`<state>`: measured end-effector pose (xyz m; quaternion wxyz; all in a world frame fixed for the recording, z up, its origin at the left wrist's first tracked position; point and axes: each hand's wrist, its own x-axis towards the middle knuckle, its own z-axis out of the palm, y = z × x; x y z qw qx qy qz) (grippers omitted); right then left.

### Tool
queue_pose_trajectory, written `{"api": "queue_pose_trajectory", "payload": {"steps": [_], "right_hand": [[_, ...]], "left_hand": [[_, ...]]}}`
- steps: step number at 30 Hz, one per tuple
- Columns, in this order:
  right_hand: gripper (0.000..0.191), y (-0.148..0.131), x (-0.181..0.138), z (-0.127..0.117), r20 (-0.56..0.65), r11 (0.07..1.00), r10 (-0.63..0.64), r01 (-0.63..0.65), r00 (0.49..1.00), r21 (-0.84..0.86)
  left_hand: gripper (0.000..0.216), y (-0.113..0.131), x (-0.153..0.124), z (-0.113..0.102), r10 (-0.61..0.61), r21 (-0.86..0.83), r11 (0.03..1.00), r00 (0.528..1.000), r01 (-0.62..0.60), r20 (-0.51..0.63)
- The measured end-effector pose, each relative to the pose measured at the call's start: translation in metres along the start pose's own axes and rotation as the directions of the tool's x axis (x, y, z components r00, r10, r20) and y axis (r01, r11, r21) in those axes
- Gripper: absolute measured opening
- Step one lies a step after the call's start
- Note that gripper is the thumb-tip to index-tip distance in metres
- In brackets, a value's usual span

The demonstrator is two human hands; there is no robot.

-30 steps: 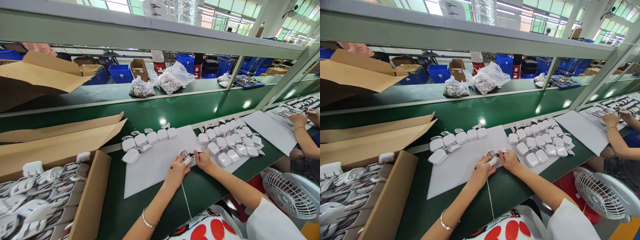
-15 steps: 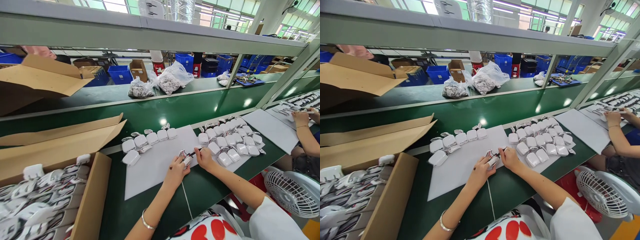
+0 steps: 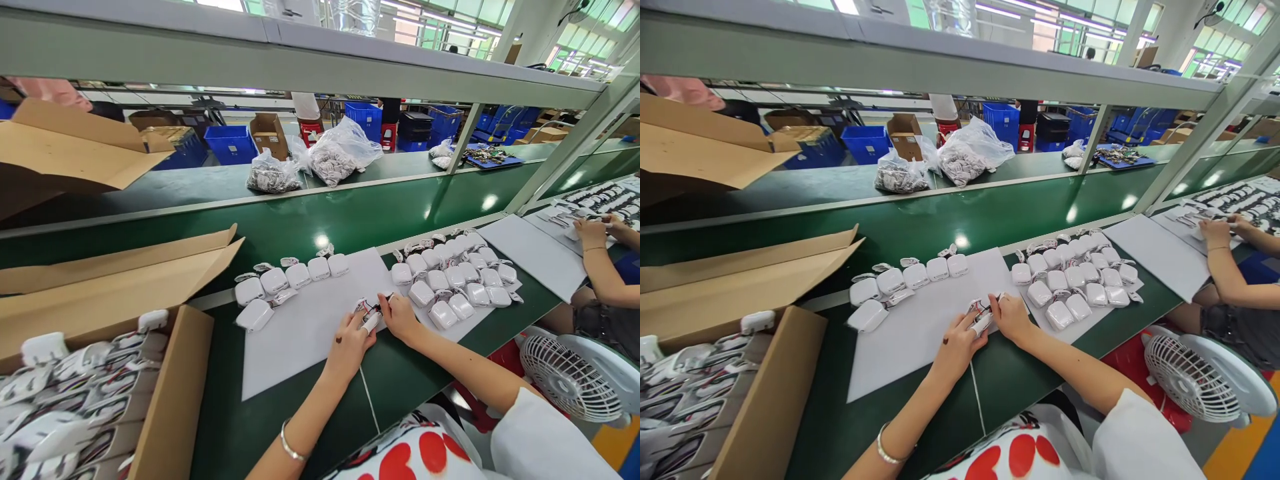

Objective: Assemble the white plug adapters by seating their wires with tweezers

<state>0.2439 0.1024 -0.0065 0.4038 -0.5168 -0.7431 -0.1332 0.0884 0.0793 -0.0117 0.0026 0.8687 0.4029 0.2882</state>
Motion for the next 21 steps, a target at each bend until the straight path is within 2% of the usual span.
{"api": "queue_pose_trajectory", "payload": {"steps": [3, 5, 11, 15, 21], "right_hand": [[0.051, -0.001, 0.006, -0.005, 0.008, 1.000, -0.004, 0.004, 1.000, 0.008], [0.053, -0.002, 0.012, -0.012, -0.003, 0.999, -0.028, 0.028, 1.000, 0.024], [0.052, 0.005, 0.029, -0.031, -0.035, 0.993, -0.039, 0.042, 0.999, 0.108], [0.055, 0.011, 0.028, -0.025, 0.006, 0.986, -0.032, 0.031, 0.999, 0.163], [0.052, 0.008, 0.023, -0.016, 0.008, 0.981, 0.111, -0.111, 0.994, 0.162]], "left_hand": [[0.016, -0.002, -0.004, 0.005, 0.064, -0.020, 0.997, 0.985, -0.068, -0.163], [0.017, -0.003, -0.005, 0.006, 0.075, -0.031, 0.996, 0.974, -0.083, -0.216], [0.021, -0.002, -0.001, 0.004, 0.021, -0.024, 0.999, 0.992, -0.025, -0.122], [0.019, 0.000, 0.001, 0.003, 0.000, -0.015, 1.000, 0.996, -0.002, -0.084], [0.021, 0.002, 0.003, 0.002, -0.030, -0.054, 0.998, 0.998, 0.026, -0.061]]}}
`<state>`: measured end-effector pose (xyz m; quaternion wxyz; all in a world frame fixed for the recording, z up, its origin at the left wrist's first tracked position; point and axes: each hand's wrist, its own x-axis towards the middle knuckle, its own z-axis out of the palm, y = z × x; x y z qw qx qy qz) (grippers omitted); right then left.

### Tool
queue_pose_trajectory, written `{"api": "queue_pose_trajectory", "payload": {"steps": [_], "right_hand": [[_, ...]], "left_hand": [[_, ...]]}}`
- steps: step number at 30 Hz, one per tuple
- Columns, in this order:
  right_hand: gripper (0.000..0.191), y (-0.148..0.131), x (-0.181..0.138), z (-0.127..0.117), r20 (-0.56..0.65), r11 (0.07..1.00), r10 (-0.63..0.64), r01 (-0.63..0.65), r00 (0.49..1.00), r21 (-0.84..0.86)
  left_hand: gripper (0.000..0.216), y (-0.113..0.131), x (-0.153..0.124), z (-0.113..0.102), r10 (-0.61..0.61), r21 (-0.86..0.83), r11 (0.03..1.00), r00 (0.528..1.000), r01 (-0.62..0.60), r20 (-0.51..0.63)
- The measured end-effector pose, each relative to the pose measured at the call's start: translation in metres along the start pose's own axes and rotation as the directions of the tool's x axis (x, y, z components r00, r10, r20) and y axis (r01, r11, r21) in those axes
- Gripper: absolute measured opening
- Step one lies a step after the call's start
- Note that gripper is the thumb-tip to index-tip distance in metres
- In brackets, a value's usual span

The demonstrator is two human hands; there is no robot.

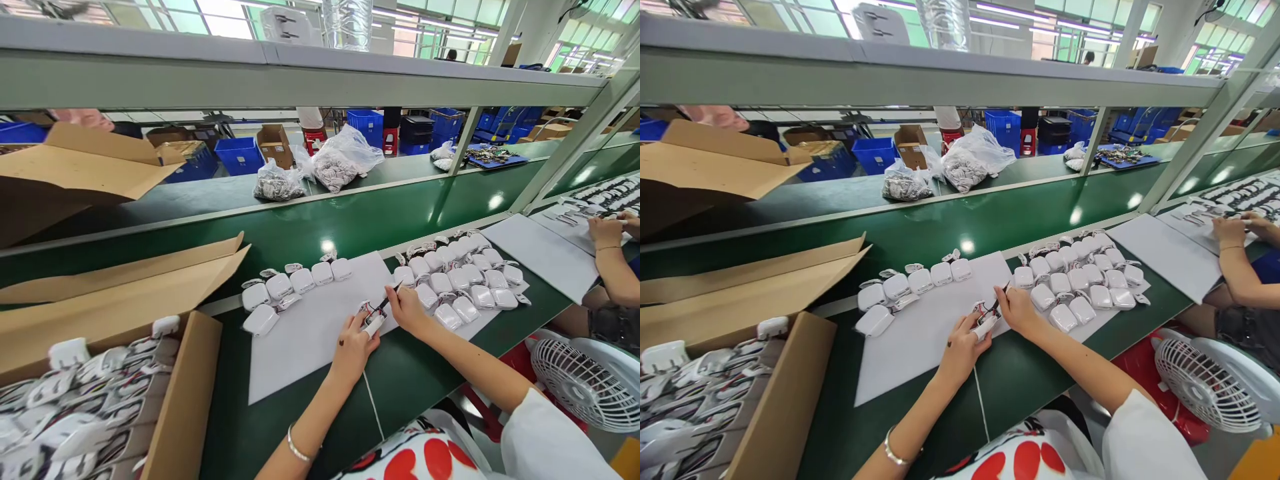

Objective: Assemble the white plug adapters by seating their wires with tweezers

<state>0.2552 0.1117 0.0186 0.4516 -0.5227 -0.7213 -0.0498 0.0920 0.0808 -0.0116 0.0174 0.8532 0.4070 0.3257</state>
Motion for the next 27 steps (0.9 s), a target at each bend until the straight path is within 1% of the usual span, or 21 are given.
{"api": "queue_pose_trajectory", "payload": {"steps": [3, 5, 13, 21, 24, 27], "right_hand": [[0.051, -0.003, 0.004, 0.002, -0.023, 0.997, 0.077, -0.077, 0.997, -0.022], [0.051, -0.006, 0.008, 0.004, -0.034, 0.994, 0.106, -0.107, 0.994, -0.037], [0.051, -0.015, 0.015, 0.011, -0.042, 0.986, 0.130, -0.134, 0.991, -0.095], [0.051, -0.008, 0.007, 0.012, -0.016, 0.989, 0.057, -0.059, 0.998, -0.134], [0.052, -0.004, 0.003, 0.009, 0.003, 0.993, 0.008, -0.008, 1.000, -0.116], [0.054, -0.001, -0.002, 0.005, 0.007, 0.996, -0.051, 0.051, 0.999, -0.077]], "left_hand": [[0.026, 0.001, 0.001, -0.001, -0.013, -0.018, 1.000, 1.000, 0.013, 0.008], [0.027, 0.001, 0.001, -0.001, -0.017, -0.015, 1.000, 1.000, 0.017, 0.013], [0.030, 0.002, 0.000, -0.002, -0.018, 0.018, 1.000, 0.999, 0.018, 0.042], [0.029, 0.002, 0.001, -0.003, -0.013, 0.033, 0.999, 0.999, 0.012, 0.037], [0.028, 0.002, 0.001, -0.002, 0.006, 0.045, 0.999, 1.000, -0.005, -0.005], [0.030, 0.002, 0.001, -0.003, 0.003, 0.043, 0.999, 1.000, -0.003, -0.004]]}}
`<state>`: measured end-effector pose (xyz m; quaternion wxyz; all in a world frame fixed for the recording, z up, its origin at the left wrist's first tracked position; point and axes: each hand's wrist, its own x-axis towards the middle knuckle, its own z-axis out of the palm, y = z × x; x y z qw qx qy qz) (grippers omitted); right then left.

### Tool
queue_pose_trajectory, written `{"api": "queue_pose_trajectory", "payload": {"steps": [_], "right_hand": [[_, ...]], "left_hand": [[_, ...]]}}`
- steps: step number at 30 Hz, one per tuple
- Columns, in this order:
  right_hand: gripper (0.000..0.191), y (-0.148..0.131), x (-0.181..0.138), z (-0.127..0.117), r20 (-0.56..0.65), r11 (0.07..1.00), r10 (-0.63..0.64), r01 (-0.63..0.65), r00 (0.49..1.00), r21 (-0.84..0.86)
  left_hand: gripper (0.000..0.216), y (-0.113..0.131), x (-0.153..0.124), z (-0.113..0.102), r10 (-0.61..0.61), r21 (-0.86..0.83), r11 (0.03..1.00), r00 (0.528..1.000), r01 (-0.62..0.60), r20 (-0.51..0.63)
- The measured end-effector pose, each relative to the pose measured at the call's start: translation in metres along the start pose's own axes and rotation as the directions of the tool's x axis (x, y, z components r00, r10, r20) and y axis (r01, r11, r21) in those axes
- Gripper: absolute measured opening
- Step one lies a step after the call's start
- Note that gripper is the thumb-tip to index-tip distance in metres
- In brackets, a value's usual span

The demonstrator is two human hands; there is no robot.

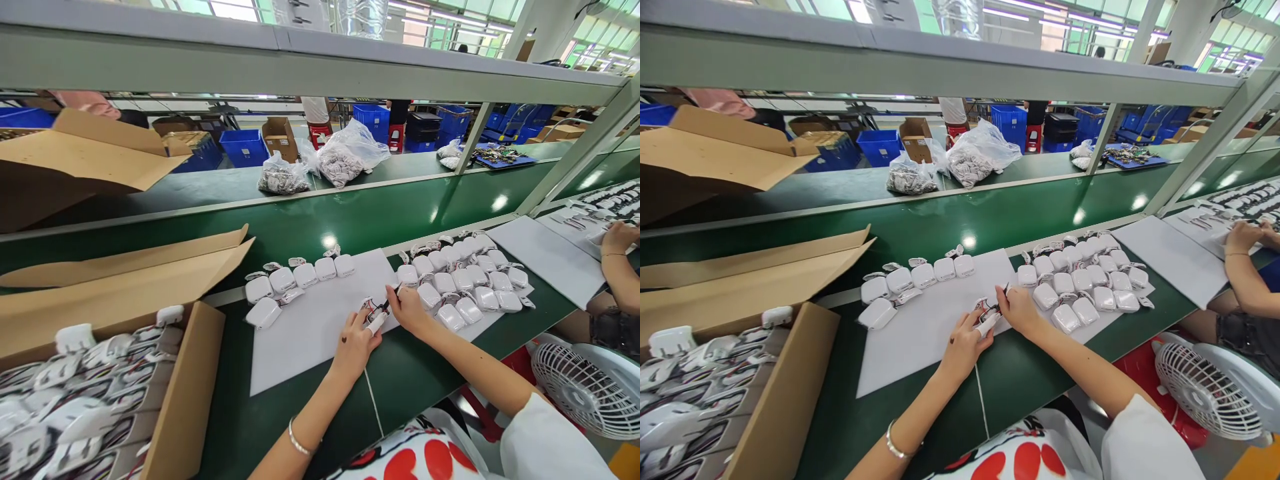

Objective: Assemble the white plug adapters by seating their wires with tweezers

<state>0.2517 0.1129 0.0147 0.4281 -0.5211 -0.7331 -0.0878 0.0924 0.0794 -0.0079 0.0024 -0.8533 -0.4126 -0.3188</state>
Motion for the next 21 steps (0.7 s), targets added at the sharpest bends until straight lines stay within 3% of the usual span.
{"api": "queue_pose_trajectory", "payload": {"steps": [8, 21], "right_hand": [[0.050, 0.007, -0.004, -0.008, -0.045, 0.993, -0.078, 0.082, 0.996, 0.082], [0.055, 0.007, -0.015, 0.002, -0.037, 0.986, -0.138, 0.141, 0.990, 0.094]], "left_hand": [[0.029, 0.001, 0.005, -0.005, -0.029, -0.019, 0.999, 0.997, 0.031, 0.072], [0.027, 0.002, 0.005, -0.001, -0.033, -0.041, 0.999, 0.999, 0.034, 0.014]]}}
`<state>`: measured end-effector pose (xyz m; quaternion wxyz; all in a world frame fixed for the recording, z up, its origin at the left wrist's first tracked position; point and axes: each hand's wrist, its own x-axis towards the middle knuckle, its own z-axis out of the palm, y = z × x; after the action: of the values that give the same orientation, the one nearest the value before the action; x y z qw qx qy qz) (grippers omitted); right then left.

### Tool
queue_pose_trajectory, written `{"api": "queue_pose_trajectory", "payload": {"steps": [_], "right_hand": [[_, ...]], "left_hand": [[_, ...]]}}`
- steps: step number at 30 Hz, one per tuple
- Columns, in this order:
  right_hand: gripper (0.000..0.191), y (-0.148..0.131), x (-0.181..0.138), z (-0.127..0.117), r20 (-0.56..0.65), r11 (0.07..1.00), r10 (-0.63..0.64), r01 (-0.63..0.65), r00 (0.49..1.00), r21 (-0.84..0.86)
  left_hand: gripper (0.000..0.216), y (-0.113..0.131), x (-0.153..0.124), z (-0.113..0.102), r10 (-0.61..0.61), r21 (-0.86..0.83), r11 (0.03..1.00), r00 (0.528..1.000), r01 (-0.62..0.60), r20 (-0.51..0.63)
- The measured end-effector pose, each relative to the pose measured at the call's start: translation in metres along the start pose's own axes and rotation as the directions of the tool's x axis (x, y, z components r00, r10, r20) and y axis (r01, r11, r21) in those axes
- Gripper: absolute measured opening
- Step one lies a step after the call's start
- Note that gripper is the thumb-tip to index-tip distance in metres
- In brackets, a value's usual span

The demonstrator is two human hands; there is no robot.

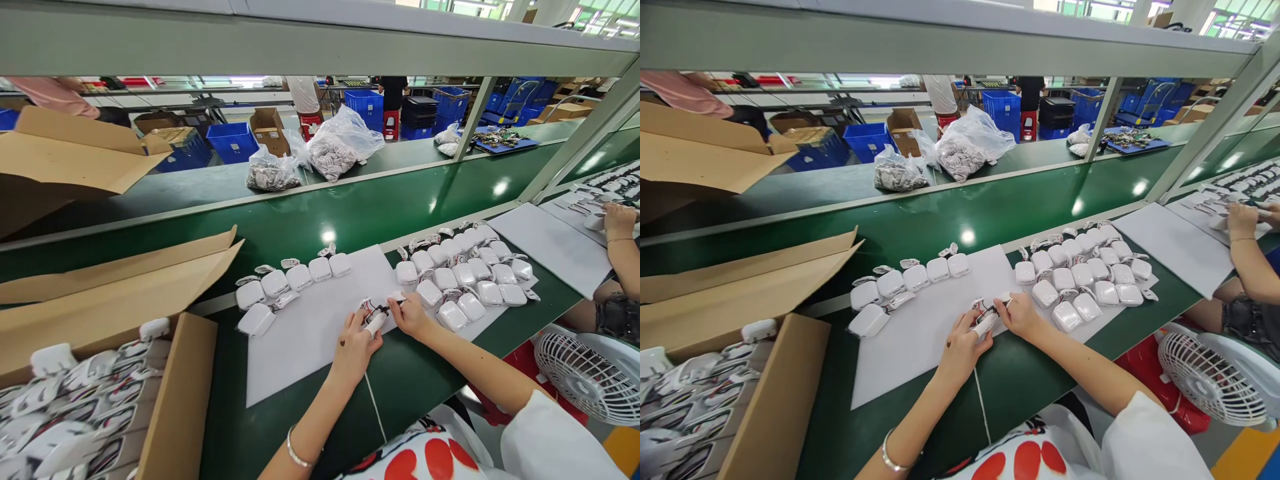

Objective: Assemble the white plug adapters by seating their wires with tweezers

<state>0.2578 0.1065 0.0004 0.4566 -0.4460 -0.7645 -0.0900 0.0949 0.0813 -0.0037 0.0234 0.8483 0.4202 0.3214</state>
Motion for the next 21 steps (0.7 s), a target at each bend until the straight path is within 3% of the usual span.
{"api": "queue_pose_trajectory", "payload": {"steps": [4, 8, 12, 16, 18, 21], "right_hand": [[0.057, -0.004, -0.007, 0.007, 0.014, 0.995, 0.100, -0.099, 0.995, -0.031], [0.054, -0.011, 0.009, 0.004, 0.033, 0.969, 0.246, -0.245, 0.969, -0.035], [0.048, -0.016, 0.040, -0.015, 0.032, 0.910, 0.415, -0.415, 0.909, -0.004], [0.050, -0.019, 0.052, -0.030, 0.191, 0.811, 0.552, -0.576, 0.812, 0.104], [0.053, -0.019, 0.049, -0.032, 0.236, 0.816, 0.527, -0.564, 0.816, 0.127], [0.054, -0.017, 0.041, -0.030, 0.211, 0.869, 0.442, -0.475, 0.872, 0.141]], "left_hand": [[0.023, 0.000, -0.002, 0.003, 0.022, -0.007, 1.000, 0.997, -0.022, -0.072], [0.024, 0.001, -0.004, 0.004, 0.058, -0.005, 0.998, 0.986, -0.059, -0.154], [0.026, 0.005, -0.006, 0.004, 0.042, 0.002, 0.999, 0.988, -0.042, -0.149], [0.021, 0.012, -0.010, 0.006, -0.007, 0.027, 1.000, 0.989, 0.011, -0.147], [0.016, 0.015, -0.012, 0.007, -0.023, 0.035, 0.999, 0.989, 0.028, -0.148], [0.013, 0.021, -0.012, 0.007, -0.022, 0.066, 0.997, 0.989, 0.032, -0.147]]}}
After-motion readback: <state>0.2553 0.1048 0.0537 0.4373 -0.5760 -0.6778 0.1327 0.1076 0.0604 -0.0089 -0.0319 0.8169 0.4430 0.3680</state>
